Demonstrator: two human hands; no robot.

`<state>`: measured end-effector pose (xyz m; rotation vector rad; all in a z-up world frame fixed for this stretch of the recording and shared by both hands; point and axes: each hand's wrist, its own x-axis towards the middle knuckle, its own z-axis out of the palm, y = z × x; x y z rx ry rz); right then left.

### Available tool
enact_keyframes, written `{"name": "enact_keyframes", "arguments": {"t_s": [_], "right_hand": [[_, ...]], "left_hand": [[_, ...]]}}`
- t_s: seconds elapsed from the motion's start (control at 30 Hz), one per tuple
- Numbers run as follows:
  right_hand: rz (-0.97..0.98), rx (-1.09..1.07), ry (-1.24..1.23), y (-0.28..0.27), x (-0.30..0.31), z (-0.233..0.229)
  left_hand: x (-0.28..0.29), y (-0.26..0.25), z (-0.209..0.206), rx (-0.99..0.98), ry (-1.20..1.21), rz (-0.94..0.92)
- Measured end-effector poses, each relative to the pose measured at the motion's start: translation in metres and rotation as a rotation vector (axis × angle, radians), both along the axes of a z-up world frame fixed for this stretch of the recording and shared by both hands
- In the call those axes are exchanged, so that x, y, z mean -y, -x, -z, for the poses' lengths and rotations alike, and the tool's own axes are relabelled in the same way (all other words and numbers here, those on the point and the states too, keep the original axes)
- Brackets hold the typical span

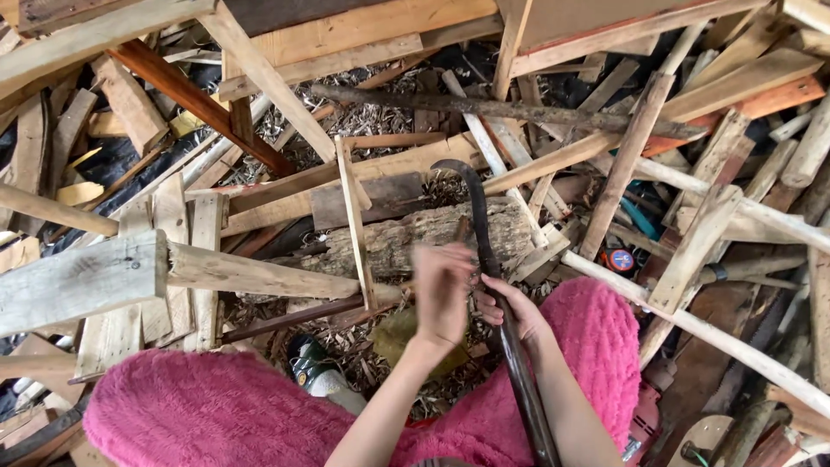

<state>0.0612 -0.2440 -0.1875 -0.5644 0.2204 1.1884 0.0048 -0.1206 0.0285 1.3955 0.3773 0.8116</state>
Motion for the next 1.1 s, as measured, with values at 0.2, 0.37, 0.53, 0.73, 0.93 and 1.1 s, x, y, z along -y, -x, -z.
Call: {"name": "enact_keyframes", "arguments": {"t_s": [0.2, 0.37, 0.53, 0.73, 0.93, 1.1], "right_hand": [[0.013, 0.024, 0.166, 0.002, 0.006, 0.049], [-0.048, 0.076, 0.146, 0.006, 0.005, 0.012], [-0.031, 0.086, 0.119, 0.002, 0.001, -0.050], [-0.008, 0.063, 0.090, 0.005, -0.003, -0.085], [0.009, 0.087, 0.139, 0.009, -0.001, -0.085], [0.019, 0.124, 0.199, 0.009, 0.000, -0.064]], "left_hand": [[0.018, 0.033, 0.023, -0.055, -0.611, 0.722], [0.018, 0.029, -0.041, -0.160, -0.654, 0.932], [-0.028, 0.005, -0.029, -0.001, -0.169, 0.264], [-0.073, -0.012, -0.044, 0.115, -0.123, -0.002], [-0.083, -0.034, -0.009, 0.104, -0.122, -0.029], [-0.085, -0.029, -0.006, 0.140, -0.102, -0.085]]}}
